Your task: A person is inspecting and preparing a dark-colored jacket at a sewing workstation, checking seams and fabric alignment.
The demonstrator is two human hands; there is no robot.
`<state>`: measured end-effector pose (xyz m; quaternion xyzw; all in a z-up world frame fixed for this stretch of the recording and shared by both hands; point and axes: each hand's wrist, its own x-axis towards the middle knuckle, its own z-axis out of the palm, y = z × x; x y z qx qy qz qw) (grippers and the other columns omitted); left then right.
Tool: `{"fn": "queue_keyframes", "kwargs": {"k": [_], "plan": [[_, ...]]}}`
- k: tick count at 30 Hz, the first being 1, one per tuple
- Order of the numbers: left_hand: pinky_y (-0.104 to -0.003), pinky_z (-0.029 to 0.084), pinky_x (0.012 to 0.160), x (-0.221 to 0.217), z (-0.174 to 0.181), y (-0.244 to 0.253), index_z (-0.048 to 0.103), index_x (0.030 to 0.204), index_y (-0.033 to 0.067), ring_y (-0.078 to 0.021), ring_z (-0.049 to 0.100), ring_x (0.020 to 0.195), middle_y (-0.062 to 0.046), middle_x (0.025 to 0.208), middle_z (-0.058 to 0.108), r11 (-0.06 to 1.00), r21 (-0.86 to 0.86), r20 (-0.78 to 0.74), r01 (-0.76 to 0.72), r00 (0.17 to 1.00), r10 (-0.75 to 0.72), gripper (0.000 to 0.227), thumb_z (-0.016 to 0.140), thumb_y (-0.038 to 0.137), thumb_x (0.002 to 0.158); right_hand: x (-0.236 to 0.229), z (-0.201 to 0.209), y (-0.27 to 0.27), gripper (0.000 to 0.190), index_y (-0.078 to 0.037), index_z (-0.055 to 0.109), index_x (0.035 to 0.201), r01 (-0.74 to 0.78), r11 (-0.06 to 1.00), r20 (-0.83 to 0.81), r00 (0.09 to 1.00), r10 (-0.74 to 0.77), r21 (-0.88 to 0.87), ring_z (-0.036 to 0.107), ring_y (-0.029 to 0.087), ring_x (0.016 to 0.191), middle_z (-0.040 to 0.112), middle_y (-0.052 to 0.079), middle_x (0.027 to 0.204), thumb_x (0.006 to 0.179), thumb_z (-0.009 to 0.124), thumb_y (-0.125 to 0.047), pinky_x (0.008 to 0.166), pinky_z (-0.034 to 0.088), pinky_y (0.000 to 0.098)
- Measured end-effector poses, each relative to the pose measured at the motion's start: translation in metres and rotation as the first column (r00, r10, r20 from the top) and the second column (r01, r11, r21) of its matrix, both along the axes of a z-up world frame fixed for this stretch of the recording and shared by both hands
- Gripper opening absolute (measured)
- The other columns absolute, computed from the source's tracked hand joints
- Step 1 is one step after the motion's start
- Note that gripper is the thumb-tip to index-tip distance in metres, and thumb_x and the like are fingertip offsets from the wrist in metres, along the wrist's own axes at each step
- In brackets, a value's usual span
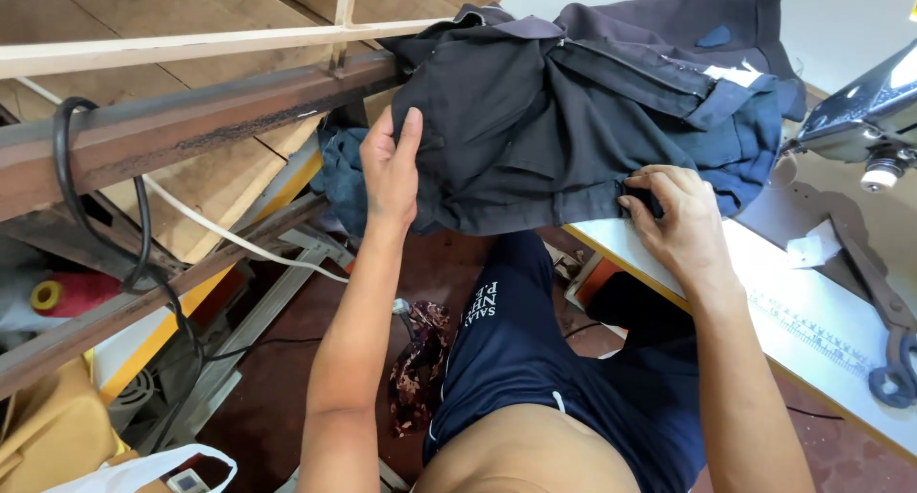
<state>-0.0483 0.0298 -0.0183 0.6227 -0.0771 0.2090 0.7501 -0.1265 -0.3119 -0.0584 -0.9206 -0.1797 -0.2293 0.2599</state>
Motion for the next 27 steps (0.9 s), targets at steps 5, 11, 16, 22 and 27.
{"fn": "queue_keyframes", "kwargs": {"k": [5, 11, 16, 22, 27], "plan": [[-0.040, 0.057, 0.102, -0.003, 0.007, -0.004, 0.071, 0.124, 0.0044, -0.0169, 0.065, 0.117, -0.012, 0.119, 0.074, 0.998, -0.005, -0.011, 0.068, 0.998, -0.068, 0.022, 0.065, 0.015, 0.106, 0.000, 0.006, 0.006, 0.019, -0.015, 0.073, 0.111, 0.059, 0.995, -0.040, 0.997, -0.062, -0.080, 0.070, 0.031, 0.104, 0.073, 0.004, 0.105, 0.096, 0.079, -0.026, 0.086, 0.051, 0.0417], [-0.041, 0.058, 0.103, 0.003, -0.006, 0.005, 0.068, 0.131, 0.0049, -0.0215, 0.066, 0.120, -0.016, 0.125, 0.072, 0.985, -0.067, -0.110, 0.161, 0.980, -0.168, 0.031, 0.070, 0.018, 0.103, -0.004, 0.030, 0.030, 0.015, -0.017, 0.073, 0.110, 0.077, 0.994, -0.057, 0.995, -0.082, -0.072, 0.071, 0.027, 0.102, 0.074, 0.002, 0.101, 0.098, 0.076, -0.025, 0.086, 0.049, 0.0377], [-0.036, 0.068, 0.075, 0.025, -0.025, 0.011, 0.076, 0.104, 0.0067, -0.0228, 0.077, 0.086, -0.015, 0.094, 0.078, 0.951, -0.271, -0.231, 0.146, 0.950, -0.211, 0.015, 0.075, 0.020, 0.097, 0.000, 0.034, 0.031, 0.013, -0.019, 0.074, 0.109, 0.063, 0.998, -0.051, 0.997, -0.064, -0.022, 0.071, 0.024, 0.103, 0.075, -0.003, 0.102, 0.099, 0.077, -0.026, 0.087, 0.048, 0.0353], [-0.037, 0.067, 0.066, 0.015, -0.003, -0.003, 0.073, 0.110, 0.0040, -0.0256, 0.077, 0.080, -0.019, 0.091, 0.077, 0.935, -0.313, -0.230, 0.166, 0.942, -0.245, 0.019, 0.077, 0.013, 0.093, 0.001, 0.065, 0.045, 0.012, -0.019, 0.076, 0.109, 0.067, 0.995, -0.070, 0.996, -0.062, 0.077, 0.071, 0.027, 0.100, 0.076, -0.001, 0.100, 0.099, 0.078, -0.023, 0.085, 0.051, 0.0372], [-0.030, 0.065, 0.067, -0.006, 0.030, -0.016, 0.075, 0.096, 0.0083, -0.0122, 0.072, 0.084, -0.008, 0.084, 0.076, 0.983, -0.047, -0.108, 0.177, 0.977, -0.181, 0.004, 0.075, 0.012, 0.095, 0.008, 0.105, 0.067, 0.017, -0.017, 0.077, 0.118, 0.023, 0.979, -0.027, 0.999, -0.018, 0.203, 0.070, 0.028, 0.096, 0.075, 0.003, 0.106, 0.101, 0.078, -0.019, 0.082, 0.053, 0.0364]]}}
